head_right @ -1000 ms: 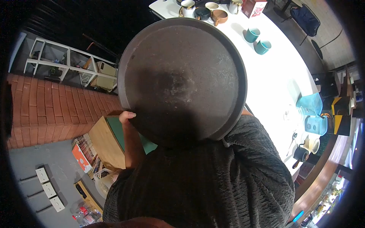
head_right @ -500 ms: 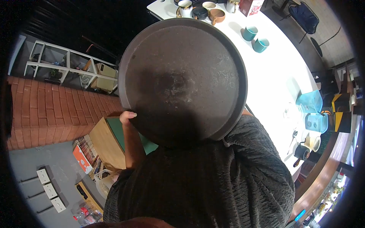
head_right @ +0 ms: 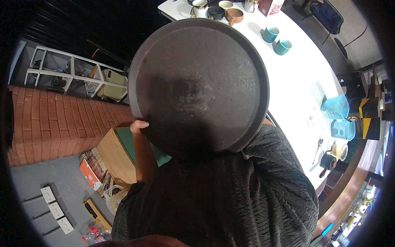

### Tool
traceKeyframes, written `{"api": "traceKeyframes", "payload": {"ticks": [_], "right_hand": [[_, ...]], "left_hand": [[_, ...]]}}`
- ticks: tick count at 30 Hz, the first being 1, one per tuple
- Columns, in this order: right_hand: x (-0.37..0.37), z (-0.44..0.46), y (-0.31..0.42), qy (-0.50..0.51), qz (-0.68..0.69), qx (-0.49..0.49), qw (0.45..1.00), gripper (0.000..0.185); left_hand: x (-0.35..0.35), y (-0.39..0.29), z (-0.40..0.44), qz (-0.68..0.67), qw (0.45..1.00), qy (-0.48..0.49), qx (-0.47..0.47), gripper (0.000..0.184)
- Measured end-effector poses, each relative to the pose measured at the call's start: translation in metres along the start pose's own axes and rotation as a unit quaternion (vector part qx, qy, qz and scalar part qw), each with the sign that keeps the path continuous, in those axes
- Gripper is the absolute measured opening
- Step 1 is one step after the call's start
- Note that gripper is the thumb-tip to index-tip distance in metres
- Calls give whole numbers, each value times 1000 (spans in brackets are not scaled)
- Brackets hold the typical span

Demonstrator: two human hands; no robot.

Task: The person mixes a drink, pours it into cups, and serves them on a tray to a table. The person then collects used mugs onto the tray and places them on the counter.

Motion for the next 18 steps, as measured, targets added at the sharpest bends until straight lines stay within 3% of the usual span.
{"api": "traceKeyframes", "payload": {"ticks": [2, 3, 5, 7, 8, 10, 13, 18], "right_hand": [[-2, 1, -3, -13, 3, 9, 1000, 50], [-4, 3, -6, -20, 5, 17, 1000, 50], [-7, 6, -14, -38, 8, 36, 999, 50], [-11, 12, -26, -59, 12, 61, 996, 50], [-13, 14, -33, -71, 13, 75, 995, 50], [-18, 18, -48, -94, 16, 105, 990, 50], [-35, 15, -68, -146, 31, 156, 976, 50], [-80, -23, -77, -287, 104, 233, 923, 49]], "left_hand": [[23, -4, 8, -109, 992, 58, 10, 60], [34, -10, 11, -37, 993, 55, 102, 60], [55, -21, 15, 34, 980, 55, 190, 60], [58, -22, 21, -62, 985, -123, 106, 61], [58, -19, 22, -62, 986, -119, 103, 61], [48, -16, 23, -39, 966, -221, 131, 63], [41, -22, 31, -125, 967, -183, 128, 63], [6, -26, 39, -153, 975, -112, 115, 64]]}}
Point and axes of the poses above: each hand's wrist, its own z-axis towards the middle knuckle, its own x-axis out of the palm, y = z × x, the point moved 3 cm from there along z, towards the middle knuckle, and after that the axes turned 8 degrees about z, right-handed, at the moved point
